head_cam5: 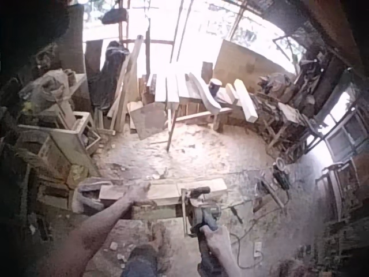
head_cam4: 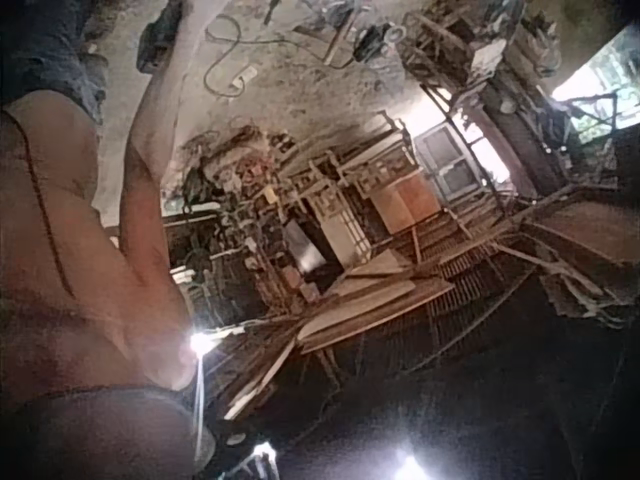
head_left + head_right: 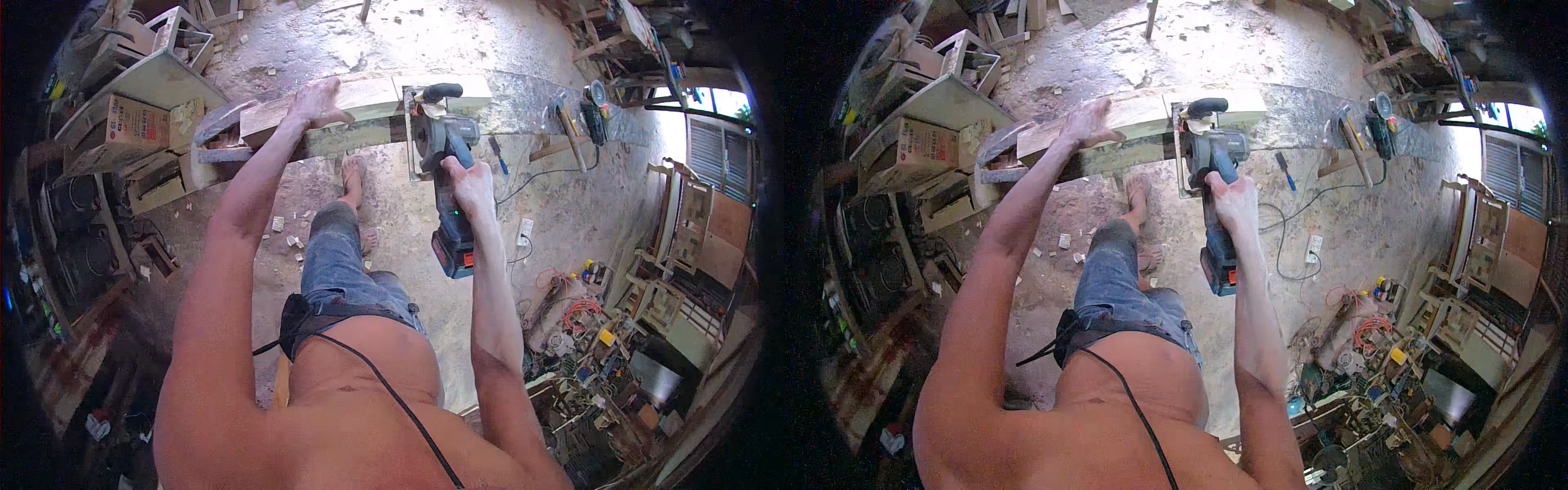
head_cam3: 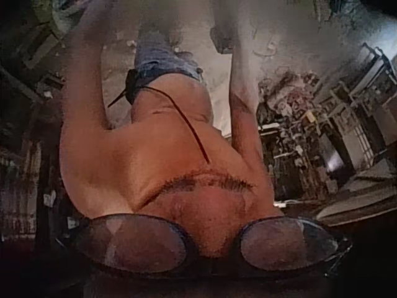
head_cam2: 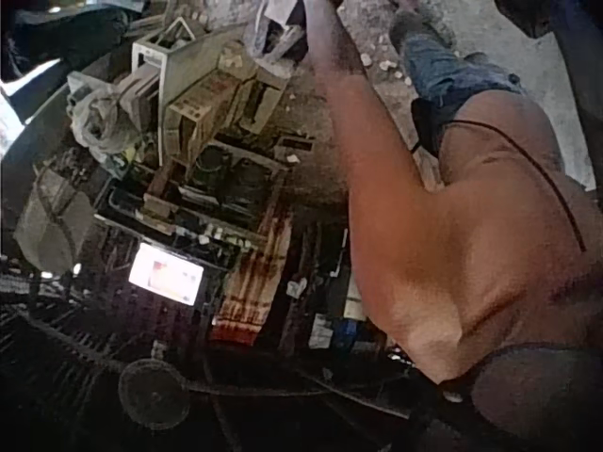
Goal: Use a circular saw to make multiple cross-cuts along a marked line on a wood beam.
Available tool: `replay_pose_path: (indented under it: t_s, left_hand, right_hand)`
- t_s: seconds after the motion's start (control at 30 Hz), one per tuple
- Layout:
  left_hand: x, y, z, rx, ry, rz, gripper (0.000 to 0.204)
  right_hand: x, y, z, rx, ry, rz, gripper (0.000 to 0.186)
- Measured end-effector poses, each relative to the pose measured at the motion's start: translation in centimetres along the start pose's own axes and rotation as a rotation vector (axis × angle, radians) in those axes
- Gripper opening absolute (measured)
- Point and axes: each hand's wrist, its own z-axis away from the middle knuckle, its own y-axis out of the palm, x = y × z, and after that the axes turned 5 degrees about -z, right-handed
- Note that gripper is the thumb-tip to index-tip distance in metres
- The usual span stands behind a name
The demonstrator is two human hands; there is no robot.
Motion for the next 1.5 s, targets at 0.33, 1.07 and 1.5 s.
replay_pose_path:
  t_s: [0.33, 1.07, 1.5]
  left_hand:
    - [-0.3, 3.7, 0.9, -0.27, 0.149, -0.171, 0.069]
    - [0.7, 5.1, 0.7, -0.376, 0.188, -0.148, 0.076]
    - [0.3, 4.3, 1.2, -0.366, 0.197, -0.117, 0.074]
  right_hand:
    - [1.0, -1.8, 0.6, 0.028, -0.043, 0.068, 0.06]
    - [3.9, 0.0, -5.1, 0.046, -0.034, 0.062, 0.061]
    - [6.9, 0.4, -10.3, 0.046, -0.087, 0.101, 0.062]
